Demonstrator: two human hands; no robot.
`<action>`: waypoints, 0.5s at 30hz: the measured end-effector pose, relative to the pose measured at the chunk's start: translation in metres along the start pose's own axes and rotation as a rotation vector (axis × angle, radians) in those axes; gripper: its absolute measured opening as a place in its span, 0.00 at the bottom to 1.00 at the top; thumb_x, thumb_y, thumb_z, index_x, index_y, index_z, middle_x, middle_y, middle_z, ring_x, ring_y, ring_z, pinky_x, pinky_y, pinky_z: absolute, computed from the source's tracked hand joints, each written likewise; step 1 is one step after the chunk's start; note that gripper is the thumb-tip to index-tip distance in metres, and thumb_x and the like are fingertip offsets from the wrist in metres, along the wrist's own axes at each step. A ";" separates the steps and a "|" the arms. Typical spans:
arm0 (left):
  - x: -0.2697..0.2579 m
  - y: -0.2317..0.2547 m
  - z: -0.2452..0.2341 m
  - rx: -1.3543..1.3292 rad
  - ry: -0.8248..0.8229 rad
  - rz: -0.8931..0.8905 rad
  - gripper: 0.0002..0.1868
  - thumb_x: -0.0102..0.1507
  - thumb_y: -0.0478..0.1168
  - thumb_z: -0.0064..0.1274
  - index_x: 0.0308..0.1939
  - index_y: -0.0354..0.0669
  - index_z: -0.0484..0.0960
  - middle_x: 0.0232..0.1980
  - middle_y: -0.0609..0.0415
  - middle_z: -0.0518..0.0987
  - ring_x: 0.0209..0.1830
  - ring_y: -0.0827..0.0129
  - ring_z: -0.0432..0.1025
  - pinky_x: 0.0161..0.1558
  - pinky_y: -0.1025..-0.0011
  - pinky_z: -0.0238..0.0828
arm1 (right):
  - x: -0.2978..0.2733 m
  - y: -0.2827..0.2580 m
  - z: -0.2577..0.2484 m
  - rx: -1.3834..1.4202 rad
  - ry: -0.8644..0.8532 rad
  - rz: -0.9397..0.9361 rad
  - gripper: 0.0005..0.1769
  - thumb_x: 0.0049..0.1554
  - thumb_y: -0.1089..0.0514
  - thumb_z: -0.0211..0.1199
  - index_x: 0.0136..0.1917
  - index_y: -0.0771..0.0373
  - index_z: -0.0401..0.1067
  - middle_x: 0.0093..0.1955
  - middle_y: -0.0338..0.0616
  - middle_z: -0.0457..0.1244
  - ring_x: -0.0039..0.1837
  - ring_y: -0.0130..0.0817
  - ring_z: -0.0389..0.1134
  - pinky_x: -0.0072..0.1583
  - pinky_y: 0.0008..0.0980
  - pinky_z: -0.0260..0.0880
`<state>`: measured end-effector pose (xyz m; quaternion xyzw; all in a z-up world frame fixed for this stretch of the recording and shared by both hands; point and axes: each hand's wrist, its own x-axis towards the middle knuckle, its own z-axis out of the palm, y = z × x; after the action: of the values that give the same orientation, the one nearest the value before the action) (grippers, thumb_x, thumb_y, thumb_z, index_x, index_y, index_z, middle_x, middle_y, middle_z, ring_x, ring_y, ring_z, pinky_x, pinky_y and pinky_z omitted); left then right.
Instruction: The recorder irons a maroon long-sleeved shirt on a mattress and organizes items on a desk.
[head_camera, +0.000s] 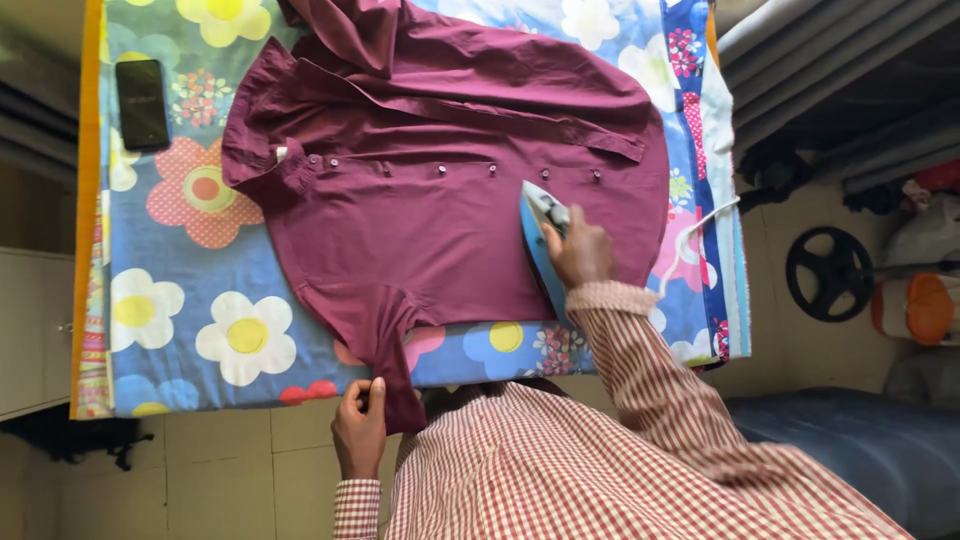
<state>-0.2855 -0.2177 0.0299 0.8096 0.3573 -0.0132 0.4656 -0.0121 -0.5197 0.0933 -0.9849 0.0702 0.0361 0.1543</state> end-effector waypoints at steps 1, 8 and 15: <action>-0.001 -0.001 -0.001 0.005 -0.001 0.000 0.19 0.66 0.53 0.54 0.36 0.39 0.80 0.24 0.51 0.77 0.23 0.67 0.71 0.31 0.64 0.68 | -0.013 0.012 -0.005 -0.018 0.024 0.005 0.24 0.60 0.39 0.63 0.57 0.60 0.68 0.37 0.68 0.67 0.42 0.68 0.71 0.42 0.62 0.69; 0.000 0.002 0.000 0.007 -0.008 -0.061 0.19 0.66 0.54 0.54 0.37 0.39 0.79 0.23 0.51 0.76 0.22 0.66 0.70 0.30 0.64 0.66 | 0.065 0.046 0.015 -0.047 0.175 0.017 0.25 0.61 0.38 0.64 0.53 0.61 0.68 0.38 0.66 0.68 0.42 0.66 0.71 0.42 0.61 0.70; 0.005 0.000 -0.003 0.024 -0.022 -0.018 0.19 0.66 0.53 0.55 0.35 0.39 0.79 0.22 0.54 0.74 0.21 0.70 0.68 0.29 0.66 0.65 | 0.036 0.069 -0.012 -0.057 0.051 -0.029 0.28 0.60 0.36 0.62 0.58 0.60 0.68 0.39 0.67 0.68 0.44 0.68 0.70 0.43 0.62 0.68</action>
<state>-0.2825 -0.2122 0.0299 0.8116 0.3591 -0.0304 0.4598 0.0136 -0.5928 0.0810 -0.9904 0.0590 0.0108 0.1247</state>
